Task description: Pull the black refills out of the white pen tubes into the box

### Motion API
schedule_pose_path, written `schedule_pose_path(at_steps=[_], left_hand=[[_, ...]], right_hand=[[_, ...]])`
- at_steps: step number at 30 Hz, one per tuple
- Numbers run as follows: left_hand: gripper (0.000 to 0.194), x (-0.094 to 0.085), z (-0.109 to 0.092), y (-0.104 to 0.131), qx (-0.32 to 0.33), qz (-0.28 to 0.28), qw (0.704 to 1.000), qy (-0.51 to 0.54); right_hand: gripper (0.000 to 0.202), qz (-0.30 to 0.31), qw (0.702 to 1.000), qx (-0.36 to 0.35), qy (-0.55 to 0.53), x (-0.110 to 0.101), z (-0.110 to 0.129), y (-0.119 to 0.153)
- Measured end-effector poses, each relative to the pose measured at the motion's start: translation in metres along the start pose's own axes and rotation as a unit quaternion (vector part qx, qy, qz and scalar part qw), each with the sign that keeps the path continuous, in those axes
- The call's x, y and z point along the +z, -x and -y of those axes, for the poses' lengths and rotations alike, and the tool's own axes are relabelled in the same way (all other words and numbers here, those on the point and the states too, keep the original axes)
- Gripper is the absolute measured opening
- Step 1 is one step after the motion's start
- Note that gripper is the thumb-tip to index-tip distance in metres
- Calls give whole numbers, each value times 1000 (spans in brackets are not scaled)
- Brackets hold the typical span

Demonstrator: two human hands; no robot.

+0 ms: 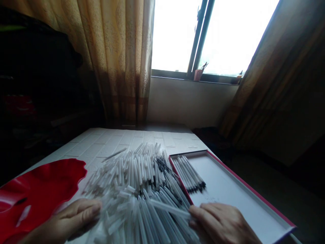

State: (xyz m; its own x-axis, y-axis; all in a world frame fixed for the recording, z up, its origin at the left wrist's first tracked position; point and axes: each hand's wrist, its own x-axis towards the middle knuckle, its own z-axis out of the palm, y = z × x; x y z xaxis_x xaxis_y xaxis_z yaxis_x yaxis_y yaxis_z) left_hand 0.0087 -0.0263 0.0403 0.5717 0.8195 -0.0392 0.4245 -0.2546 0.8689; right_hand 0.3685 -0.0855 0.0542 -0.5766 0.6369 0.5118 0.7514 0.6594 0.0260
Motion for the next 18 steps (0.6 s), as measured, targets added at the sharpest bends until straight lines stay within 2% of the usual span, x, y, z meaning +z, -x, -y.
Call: schedule_pose_path(at_steps=[1,4,6,9,11,14,18], left_hand=[[62,-3,-4,-3,-9,2,1000,7],[48,-3,-18,-12,19,-4,997,-70],[38,-1,-22,-15,41,-28,993,-108],[22,1,-19,-14,100,-80,981,-146],[14,3,-17,-12,143,-90,971,-170],[14,8,-18,-7,168,-63,960,-215],[28,16,-28,-3,145,-4,952,-270]], right_hand=[[31,-4,1000,29,-3,-3,-4,0],[25,28,996,79,-26,-2,-7,-1],[23,39,995,86,-29,6,-5,-2],[31,23,997,78,-7,18,0,-3],[33,19,998,63,12,22,2,-4],[37,36,998,45,27,23,3,-4],[40,51,998,37,18,21,2,0]])
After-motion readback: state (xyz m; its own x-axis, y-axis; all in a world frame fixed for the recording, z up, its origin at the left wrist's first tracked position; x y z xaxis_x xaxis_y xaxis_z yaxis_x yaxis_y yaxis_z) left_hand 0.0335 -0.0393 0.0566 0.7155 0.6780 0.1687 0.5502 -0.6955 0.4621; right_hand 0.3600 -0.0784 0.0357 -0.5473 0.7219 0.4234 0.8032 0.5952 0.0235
